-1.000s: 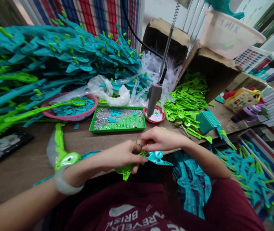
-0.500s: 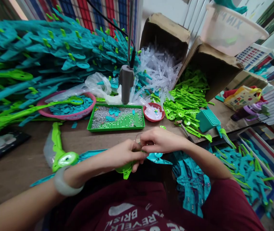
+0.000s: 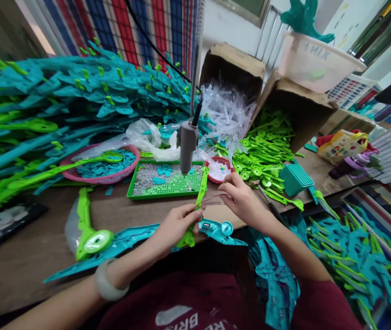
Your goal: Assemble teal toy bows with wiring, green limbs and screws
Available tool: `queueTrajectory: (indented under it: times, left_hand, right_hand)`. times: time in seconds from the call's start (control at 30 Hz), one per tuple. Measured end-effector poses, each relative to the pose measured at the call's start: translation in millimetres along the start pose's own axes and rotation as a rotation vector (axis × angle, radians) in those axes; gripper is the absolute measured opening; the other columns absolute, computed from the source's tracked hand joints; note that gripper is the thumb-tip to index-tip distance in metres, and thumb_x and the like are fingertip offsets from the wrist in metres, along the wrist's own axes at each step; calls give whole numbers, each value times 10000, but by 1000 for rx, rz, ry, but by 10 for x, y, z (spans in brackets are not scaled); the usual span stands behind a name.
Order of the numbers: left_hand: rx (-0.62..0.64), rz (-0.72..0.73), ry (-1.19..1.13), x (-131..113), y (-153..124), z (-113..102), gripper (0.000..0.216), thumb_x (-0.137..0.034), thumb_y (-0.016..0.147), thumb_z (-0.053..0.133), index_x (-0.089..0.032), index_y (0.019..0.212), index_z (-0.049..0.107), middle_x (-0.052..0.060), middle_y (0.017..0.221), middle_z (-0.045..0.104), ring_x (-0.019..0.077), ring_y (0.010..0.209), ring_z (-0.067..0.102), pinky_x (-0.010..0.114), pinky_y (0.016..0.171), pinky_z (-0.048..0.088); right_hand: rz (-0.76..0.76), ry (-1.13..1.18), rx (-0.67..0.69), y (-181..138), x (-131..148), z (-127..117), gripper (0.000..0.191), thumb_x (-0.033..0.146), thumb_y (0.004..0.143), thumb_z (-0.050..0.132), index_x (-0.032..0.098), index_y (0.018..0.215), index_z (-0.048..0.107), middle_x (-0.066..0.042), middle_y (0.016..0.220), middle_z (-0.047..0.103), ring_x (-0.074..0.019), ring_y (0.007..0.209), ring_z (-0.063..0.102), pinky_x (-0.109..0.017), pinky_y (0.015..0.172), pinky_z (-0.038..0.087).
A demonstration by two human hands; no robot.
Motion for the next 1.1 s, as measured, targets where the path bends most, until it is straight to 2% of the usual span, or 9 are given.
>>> queueTrajectory:
  times: [0.1, 0.17, 0.27, 0.4, 0.47, 0.63, 0.8, 0.87, 1.1]
  left_hand:
    - [-254, 250, 469, 20, -15, -89, 371, -387, 925, 455, -177, 1119, 693, 63, 857, 686, 206, 744, 635, 281, 638, 472]
    - [-401, 314, 764, 37, -31, -122, 425, -293, 949, 416, -189, 1282, 660, 104, 1028, 698, 223, 809, 662, 287, 645, 477]
    - [-491, 359, 816, 21, -39, -148, 427, -277, 963, 405, -172, 1291, 658, 116, 1036, 704, 222, 808, 667, 290, 659, 488]
    - [-397, 404, 369, -98, -62, -169, 361, -435, 959, 472, -175, 960, 723, 18, 690, 643, 179, 667, 617, 265, 645, 492]
    - [-357, 381, 242, -154, -96, -158, 373, -470, 944, 498, -175, 914, 724, -11, 618, 601, 159, 596, 575, 254, 595, 472]
    - [-277, 383, 197, -206, -176, -57, 419, -465, 913, 538, -162, 1117, 744, 12, 704, 674, 171, 630, 607, 272, 627, 506]
    - [-241, 427, 211, -240, -213, 9, 386, -451, 908, 555, -186, 1091, 769, 88, 985, 770, 263, 989, 703, 356, 916, 544]
    - [-218, 426, 204, -257, -236, 24, 368, -450, 910, 559, -196, 1072, 769, 90, 1054, 773, 273, 1051, 698, 363, 954, 536]
    - [-47, 340, 216, -279, -323, 99, 389, -496, 928, 506, -195, 774, 698, 22, 700, 666, 211, 790, 661, 294, 729, 533]
  right_hand:
    - [100, 26, -3, -41, 5, -36, 121, 180, 980, 531, 169, 908, 627, -51, 897, 608, -157, 816, 570, -285, 755, 464]
    - [137, 143, 34, -60, 54, -61, 116, 199, 967, 579, 172, 872, 638, -7, 782, 623, -125, 708, 561, -243, 666, 431]
    - [72, 290, 114, -145, 187, -20, 125, 245, 960, 620, 174, 869, 668, 11, 738, 653, -106, 667, 581, -218, 625, 423]
    - [-187, 175, 246, -368, 335, 183, 190, 290, 1006, 544, 175, 995, 696, -47, 869, 685, -147, 795, 631, -250, 695, 481]
    - [-247, 124, 234, -439, 335, 238, 215, 316, 1016, 518, 184, 1047, 685, -71, 965, 676, -164, 863, 635, -273, 732, 509]
    - [-115, 68, -315, -289, 238, 58, 167, 263, 973, 584, 189, 1119, 620, -110, 1142, 649, -225, 1104, 597, -409, 958, 500]
    - [-298, 103, -90, -71, 245, -20, 102, 240, 1005, 548, 189, 1032, 631, -29, 840, 690, -151, 776, 598, -281, 712, 489]
    - [-319, 90, -78, -45, 251, -28, 150, 236, 1025, 505, 178, 966, 630, -22, 785, 663, -136, 725, 568, -255, 652, 452]
    - [-458, -312, -59, 10, 227, -105, 259, 233, 1036, 445, 162, 848, 608, -52, 792, 593, -166, 764, 517, -272, 644, 398]
Point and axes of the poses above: each hand's wrist, its own y-axis towards the middle knuckle, its own z-axis out of the palm, x = y × z, the point moved 1 cm from there along y, towards the middle knuckle
